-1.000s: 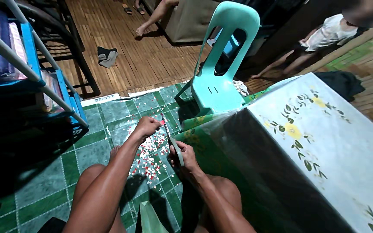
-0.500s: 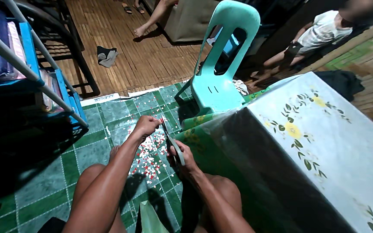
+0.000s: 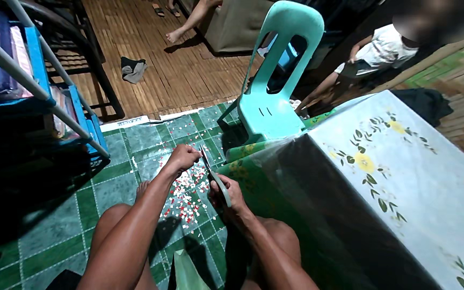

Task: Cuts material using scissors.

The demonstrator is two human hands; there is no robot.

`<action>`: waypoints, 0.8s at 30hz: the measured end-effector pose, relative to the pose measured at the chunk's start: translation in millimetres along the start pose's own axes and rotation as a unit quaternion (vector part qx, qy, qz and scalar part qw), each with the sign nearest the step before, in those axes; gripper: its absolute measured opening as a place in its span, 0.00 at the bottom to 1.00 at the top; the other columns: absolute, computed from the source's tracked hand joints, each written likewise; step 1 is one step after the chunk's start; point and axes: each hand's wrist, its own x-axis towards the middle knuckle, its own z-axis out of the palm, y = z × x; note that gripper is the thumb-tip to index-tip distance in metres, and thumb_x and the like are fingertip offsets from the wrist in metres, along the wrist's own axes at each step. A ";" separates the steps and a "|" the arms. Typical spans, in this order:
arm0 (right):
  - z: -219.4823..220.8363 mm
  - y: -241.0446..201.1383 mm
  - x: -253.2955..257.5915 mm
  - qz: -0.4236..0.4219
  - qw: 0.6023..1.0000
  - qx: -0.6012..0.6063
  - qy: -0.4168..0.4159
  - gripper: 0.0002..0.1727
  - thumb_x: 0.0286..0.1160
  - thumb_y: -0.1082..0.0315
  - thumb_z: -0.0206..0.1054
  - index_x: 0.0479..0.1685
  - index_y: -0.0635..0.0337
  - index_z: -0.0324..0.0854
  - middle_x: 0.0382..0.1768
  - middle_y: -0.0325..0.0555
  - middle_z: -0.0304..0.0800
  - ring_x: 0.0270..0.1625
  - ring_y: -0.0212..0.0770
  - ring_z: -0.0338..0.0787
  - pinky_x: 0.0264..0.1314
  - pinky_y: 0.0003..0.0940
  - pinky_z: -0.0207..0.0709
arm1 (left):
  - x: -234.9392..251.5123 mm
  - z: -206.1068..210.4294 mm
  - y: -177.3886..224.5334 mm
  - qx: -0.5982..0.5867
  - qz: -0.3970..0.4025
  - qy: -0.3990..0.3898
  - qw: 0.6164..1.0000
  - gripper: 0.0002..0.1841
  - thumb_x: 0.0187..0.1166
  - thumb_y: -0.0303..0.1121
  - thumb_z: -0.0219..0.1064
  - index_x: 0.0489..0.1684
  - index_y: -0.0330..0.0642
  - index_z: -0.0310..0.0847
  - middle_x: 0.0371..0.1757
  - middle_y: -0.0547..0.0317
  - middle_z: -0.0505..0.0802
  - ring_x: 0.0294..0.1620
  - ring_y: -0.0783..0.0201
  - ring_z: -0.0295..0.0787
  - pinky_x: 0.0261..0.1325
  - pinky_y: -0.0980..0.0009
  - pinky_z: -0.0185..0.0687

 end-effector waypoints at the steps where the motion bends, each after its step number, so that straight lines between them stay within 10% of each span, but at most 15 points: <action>1: 0.6 -1.7 -1.2 0.004 1.000 -0.005 0.005 0.24 0.79 0.56 0.72 0.64 0.66 0.82 0.24 0.50 0.88 0.18 0.39 0.86 0.19 0.34 0.84 | -0.5 0.1 1.2 0.000 -0.003 -0.002 1.000 0.11 0.84 0.38 0.68 0.37 0.41 0.89 0.28 0.61 0.87 0.21 0.70 0.73 0.29 0.69 0.71; 24: -1.4 3.8 1.0 0.018 1.000 0.012 -0.011 0.28 0.82 0.51 0.66 0.70 0.64 0.77 0.29 0.50 0.88 0.23 0.41 0.87 0.24 0.36 0.86 | 1.5 8.8 -1.1 -0.079 0.011 0.035 0.996 0.10 0.85 0.31 0.66 0.57 0.40 0.84 0.39 0.54 0.90 0.27 0.66 0.82 0.35 0.68 0.82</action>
